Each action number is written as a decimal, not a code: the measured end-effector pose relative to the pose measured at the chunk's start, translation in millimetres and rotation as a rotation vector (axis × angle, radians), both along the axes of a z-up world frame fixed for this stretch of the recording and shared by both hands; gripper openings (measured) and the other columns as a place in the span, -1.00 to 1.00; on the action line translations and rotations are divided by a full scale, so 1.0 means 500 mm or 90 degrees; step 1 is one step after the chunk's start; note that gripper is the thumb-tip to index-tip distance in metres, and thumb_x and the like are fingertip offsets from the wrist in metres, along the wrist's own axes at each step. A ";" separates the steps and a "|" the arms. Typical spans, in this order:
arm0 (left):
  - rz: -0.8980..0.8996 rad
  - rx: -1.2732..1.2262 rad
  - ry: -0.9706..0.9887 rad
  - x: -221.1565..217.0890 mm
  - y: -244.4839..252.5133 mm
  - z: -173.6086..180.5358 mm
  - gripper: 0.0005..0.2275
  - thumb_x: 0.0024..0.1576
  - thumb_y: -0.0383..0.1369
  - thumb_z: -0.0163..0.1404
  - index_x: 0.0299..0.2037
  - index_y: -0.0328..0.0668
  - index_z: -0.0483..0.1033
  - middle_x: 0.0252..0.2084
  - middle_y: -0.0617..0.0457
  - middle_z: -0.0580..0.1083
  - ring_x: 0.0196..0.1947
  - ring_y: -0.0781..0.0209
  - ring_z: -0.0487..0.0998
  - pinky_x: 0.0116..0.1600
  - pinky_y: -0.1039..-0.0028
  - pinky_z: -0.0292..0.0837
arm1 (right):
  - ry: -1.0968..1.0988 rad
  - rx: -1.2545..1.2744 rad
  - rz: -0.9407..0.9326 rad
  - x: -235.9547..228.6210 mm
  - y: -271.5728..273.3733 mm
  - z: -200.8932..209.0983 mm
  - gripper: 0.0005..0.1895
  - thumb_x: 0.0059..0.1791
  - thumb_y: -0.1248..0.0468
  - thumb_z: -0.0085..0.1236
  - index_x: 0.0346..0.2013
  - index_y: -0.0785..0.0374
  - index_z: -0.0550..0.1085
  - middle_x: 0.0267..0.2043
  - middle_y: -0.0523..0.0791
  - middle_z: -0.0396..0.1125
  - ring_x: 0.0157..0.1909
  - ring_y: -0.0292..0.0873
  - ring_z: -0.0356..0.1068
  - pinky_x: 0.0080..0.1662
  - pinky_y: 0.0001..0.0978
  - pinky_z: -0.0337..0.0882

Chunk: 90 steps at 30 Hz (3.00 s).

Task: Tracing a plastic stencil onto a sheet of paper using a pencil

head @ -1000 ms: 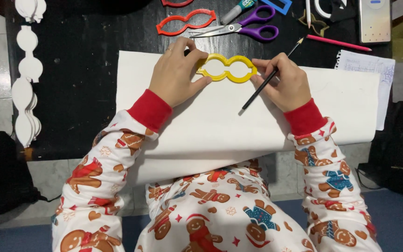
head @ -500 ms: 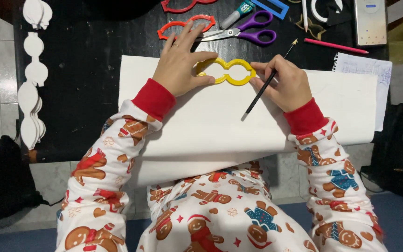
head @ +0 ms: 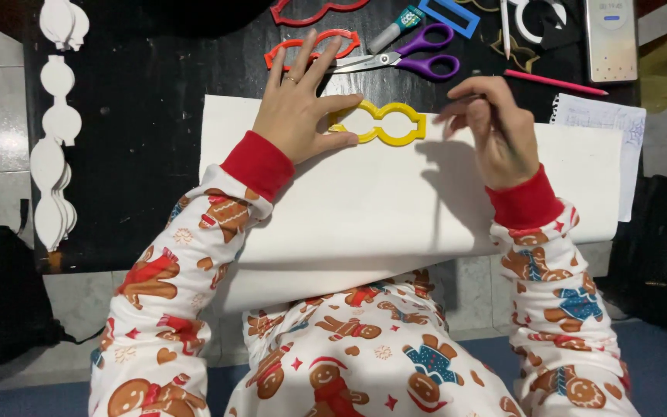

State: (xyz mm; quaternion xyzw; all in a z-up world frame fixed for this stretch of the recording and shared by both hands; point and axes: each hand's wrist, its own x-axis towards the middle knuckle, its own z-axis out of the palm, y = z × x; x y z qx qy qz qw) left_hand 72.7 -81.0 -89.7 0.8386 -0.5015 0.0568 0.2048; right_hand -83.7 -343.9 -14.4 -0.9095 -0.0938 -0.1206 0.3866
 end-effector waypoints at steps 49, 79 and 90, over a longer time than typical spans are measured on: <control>0.023 -0.062 -0.009 -0.011 0.002 -0.014 -0.67 0.19 0.10 0.17 0.13 0.42 0.63 0.56 -0.10 -0.10 0.53 -0.24 -0.26 0.46 -0.39 -0.20 | -0.102 0.003 0.116 0.114 0.144 -0.089 -0.85 0.21 0.36 -0.05 -0.14 0.43 0.41 -0.21 0.06 0.35 -0.20 0.00 0.37 -0.11 -0.24 0.37; 0.012 -0.028 -0.068 -0.013 0.004 -0.004 -0.59 0.15 0.20 0.20 0.11 0.37 0.62 0.56 -0.13 -0.06 0.54 -0.27 -0.22 0.45 -0.37 -0.18 | 0.122 -0.014 0.106 0.120 0.024 -0.063 -0.69 0.24 0.24 -0.11 -0.18 0.45 0.47 -0.15 -0.05 0.33 -0.31 -0.15 0.51 -0.32 -0.45 0.45; 0.003 -0.040 -0.093 -0.013 0.004 -0.008 -0.58 0.17 0.21 0.21 0.13 0.35 0.63 0.56 -0.16 -0.05 0.53 -0.29 -0.22 0.44 -0.38 -0.17 | 0.117 -0.017 0.097 0.107 0.015 -0.077 -0.74 0.24 0.21 -0.12 -0.10 0.39 0.39 -0.22 0.02 0.47 -0.22 -0.10 0.58 -0.27 -0.44 0.54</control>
